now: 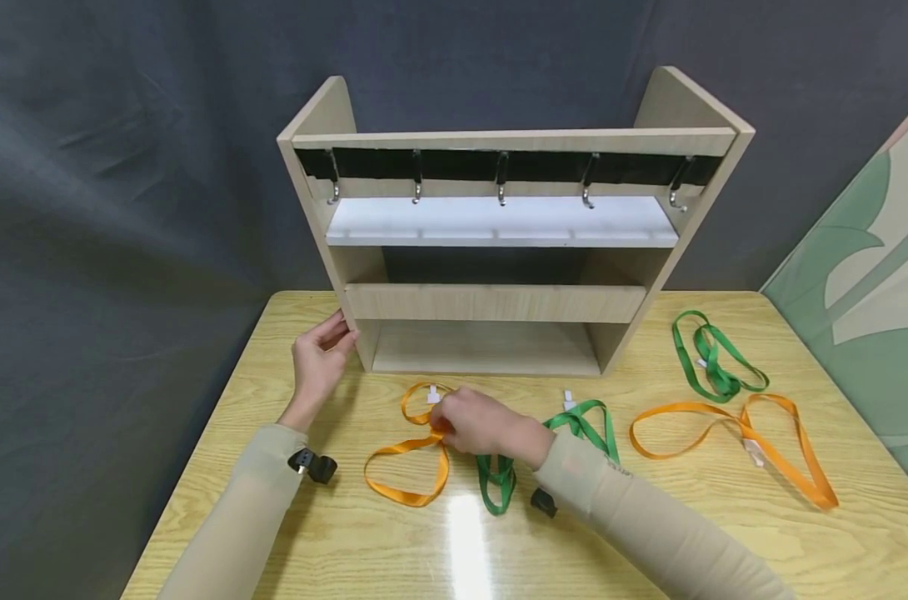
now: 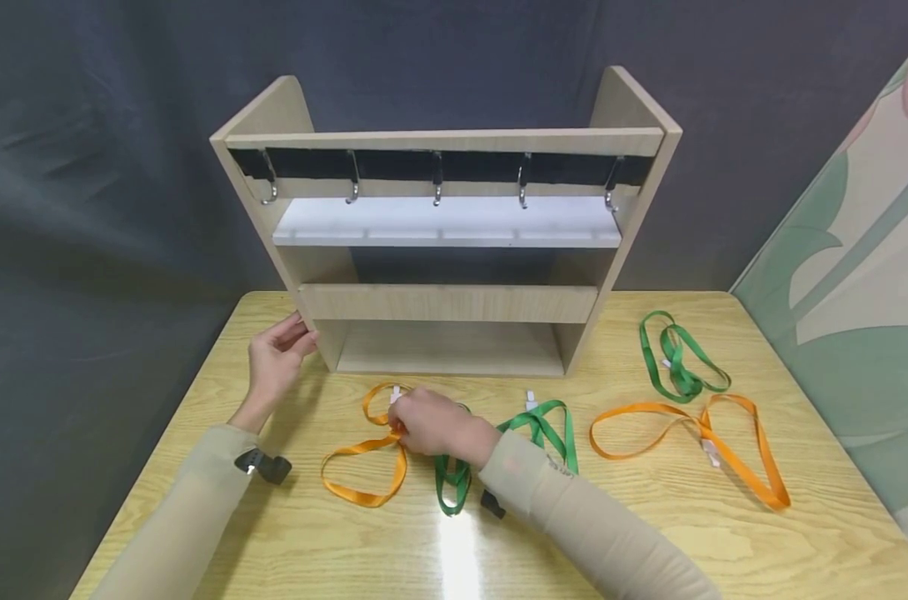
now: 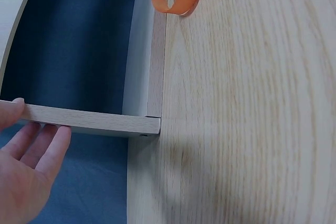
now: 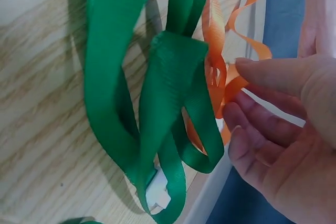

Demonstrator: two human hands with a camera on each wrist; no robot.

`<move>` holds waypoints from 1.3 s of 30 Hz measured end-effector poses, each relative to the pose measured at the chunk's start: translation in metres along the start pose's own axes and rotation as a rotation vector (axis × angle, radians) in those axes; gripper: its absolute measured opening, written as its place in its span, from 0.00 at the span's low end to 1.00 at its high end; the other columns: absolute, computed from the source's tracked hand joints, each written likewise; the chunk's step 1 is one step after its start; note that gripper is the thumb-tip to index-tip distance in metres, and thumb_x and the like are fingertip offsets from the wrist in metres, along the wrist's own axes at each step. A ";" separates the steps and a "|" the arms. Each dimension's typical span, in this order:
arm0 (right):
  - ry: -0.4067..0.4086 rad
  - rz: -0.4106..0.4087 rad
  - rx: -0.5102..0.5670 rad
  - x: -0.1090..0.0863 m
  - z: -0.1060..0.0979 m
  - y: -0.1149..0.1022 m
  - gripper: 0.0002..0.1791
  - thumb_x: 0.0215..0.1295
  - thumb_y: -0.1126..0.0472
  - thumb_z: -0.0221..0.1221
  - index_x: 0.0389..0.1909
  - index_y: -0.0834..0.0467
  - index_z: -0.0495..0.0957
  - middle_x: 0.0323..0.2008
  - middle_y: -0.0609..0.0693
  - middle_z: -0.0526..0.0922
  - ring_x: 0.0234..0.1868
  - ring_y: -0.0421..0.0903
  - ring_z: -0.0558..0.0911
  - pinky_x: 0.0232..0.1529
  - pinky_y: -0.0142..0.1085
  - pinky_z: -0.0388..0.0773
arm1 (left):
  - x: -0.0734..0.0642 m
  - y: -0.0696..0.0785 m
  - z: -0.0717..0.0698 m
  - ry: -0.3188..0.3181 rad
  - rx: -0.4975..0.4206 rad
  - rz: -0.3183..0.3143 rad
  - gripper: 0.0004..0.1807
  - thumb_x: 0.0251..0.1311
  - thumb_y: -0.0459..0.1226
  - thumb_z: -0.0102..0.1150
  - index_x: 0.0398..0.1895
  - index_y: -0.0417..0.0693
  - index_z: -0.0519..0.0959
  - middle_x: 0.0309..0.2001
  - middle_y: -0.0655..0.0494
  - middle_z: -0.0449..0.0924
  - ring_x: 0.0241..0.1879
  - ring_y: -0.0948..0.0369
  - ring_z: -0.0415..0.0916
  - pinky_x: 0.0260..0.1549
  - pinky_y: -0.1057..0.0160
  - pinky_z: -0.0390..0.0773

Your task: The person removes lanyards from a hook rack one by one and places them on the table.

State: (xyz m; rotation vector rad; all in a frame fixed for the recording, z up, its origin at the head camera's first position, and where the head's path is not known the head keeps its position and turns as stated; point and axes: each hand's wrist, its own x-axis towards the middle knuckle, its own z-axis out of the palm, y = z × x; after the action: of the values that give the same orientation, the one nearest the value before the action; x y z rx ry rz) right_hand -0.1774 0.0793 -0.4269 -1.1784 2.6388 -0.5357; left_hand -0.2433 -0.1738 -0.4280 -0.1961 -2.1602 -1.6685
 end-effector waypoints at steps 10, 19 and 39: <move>-0.067 0.049 0.067 -0.006 -0.004 -0.004 0.18 0.58 0.73 0.60 0.51 0.61 0.81 0.44 0.49 0.83 0.41 0.40 0.80 0.41 0.28 0.77 | 0.001 -0.001 0.000 -0.002 -0.008 -0.009 0.23 0.55 0.24 0.64 0.56 0.39 0.77 0.44 0.40 0.82 0.42 0.51 0.80 0.36 0.70 0.80; 0.027 0.039 0.131 -0.019 -0.021 -0.003 0.16 0.64 0.69 0.58 0.53 0.60 0.80 0.47 0.52 0.82 0.32 0.39 0.78 0.33 0.29 0.77 | 0.000 -0.001 -0.004 0.017 -0.040 -0.029 0.23 0.55 0.23 0.64 0.56 0.37 0.77 0.43 0.38 0.82 0.40 0.55 0.81 0.35 0.69 0.81; 0.338 0.244 0.067 -0.160 -0.110 0.090 0.14 0.66 0.57 0.61 0.19 0.48 0.74 0.13 0.36 0.66 0.13 0.35 0.63 0.15 0.31 0.62 | 0.003 0.001 -0.010 -0.012 0.082 0.068 0.17 0.55 0.24 0.64 0.50 0.32 0.80 0.40 0.39 0.83 0.40 0.45 0.81 0.33 0.75 0.78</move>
State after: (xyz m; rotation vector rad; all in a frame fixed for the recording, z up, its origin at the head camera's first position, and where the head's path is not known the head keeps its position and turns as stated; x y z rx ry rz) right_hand -0.1678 0.2817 -0.3575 -0.7872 2.9595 -0.8312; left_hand -0.2429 -0.1835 -0.4238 -0.2536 -2.2005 -1.5420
